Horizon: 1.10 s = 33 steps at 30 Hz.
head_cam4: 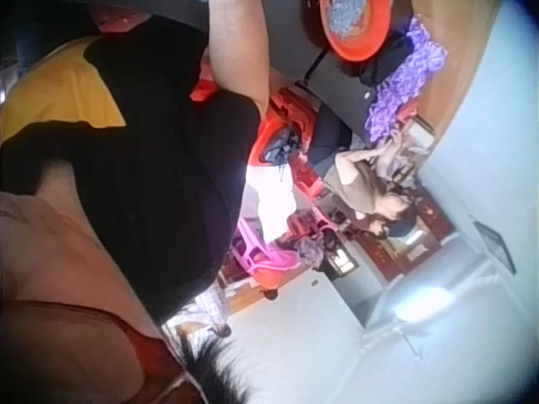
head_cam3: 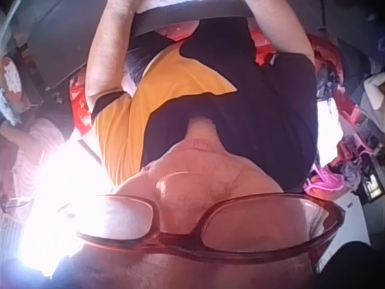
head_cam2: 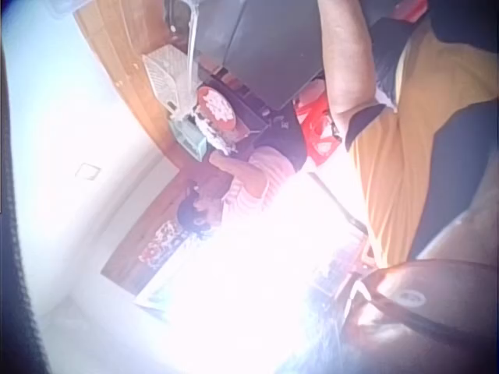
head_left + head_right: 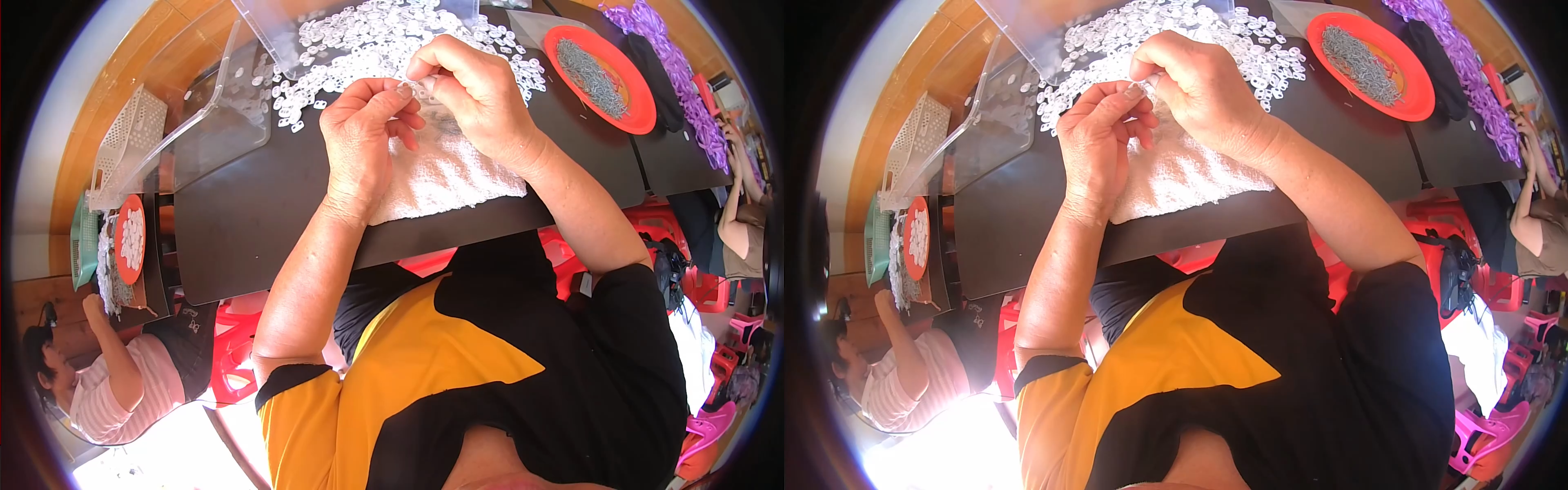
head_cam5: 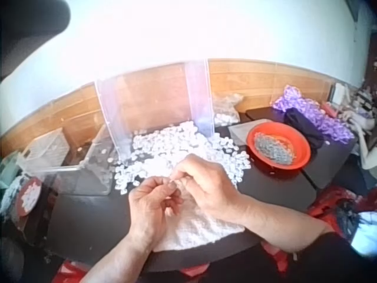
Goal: Assembling small white plastic components by manually inserting tiny grey parts into them.
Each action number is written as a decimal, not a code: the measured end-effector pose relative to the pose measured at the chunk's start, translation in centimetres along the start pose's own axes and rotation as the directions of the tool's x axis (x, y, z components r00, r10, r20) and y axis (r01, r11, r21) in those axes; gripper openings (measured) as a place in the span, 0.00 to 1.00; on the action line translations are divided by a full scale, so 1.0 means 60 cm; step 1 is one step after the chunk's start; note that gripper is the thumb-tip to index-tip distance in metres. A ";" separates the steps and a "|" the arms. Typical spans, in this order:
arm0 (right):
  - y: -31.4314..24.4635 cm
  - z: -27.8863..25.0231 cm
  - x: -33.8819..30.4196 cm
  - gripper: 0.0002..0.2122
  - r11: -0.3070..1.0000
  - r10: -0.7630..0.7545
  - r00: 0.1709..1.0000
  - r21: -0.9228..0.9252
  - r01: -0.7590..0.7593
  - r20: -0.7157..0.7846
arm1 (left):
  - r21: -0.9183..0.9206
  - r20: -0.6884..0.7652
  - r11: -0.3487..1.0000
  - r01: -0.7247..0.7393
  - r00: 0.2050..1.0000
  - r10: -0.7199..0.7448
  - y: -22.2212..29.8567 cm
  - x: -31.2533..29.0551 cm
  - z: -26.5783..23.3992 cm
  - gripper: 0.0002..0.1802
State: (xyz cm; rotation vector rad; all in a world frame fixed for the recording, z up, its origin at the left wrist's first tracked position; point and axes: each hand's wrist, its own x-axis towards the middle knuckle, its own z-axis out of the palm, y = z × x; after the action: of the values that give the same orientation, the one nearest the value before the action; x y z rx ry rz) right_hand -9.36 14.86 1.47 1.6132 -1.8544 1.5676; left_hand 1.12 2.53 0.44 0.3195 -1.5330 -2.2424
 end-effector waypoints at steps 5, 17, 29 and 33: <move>0.002 0.003 -0.002 0.10 1.000 -0.025 1.000 -0.015 0.026 0.001 | -0.009 0.005 1.000 0.010 1.000 -0.010 0.000 -0.002 0.000 0.08; -0.003 0.025 -0.009 0.11 0.998 -0.059 0.996 0.004 0.059 -0.065 | 0.003 -0.039 1.000 0.020 0.999 -0.020 -0.009 -0.004 0.003 0.06; 0.007 0.014 -0.007 0.11 0.996 0.075 0.995 -0.055 -0.072 0.061 | -0.049 -0.077 0.996 0.075 0.994 -0.078 -0.001 0.001 -0.001 0.05; 0.013 0.013 -0.008 0.10 0.993 0.037 0.999 -0.112 -0.033 0.036 | -0.057 -0.077 0.995 0.077 0.994 -0.082 -0.003 0.003 -0.005 0.04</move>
State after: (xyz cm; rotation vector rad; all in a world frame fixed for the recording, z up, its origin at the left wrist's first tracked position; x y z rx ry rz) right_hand -9.48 14.36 0.38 1.5811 -1.9629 1.4294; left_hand 1.03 2.23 0.16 0.4552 -1.4401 -2.2988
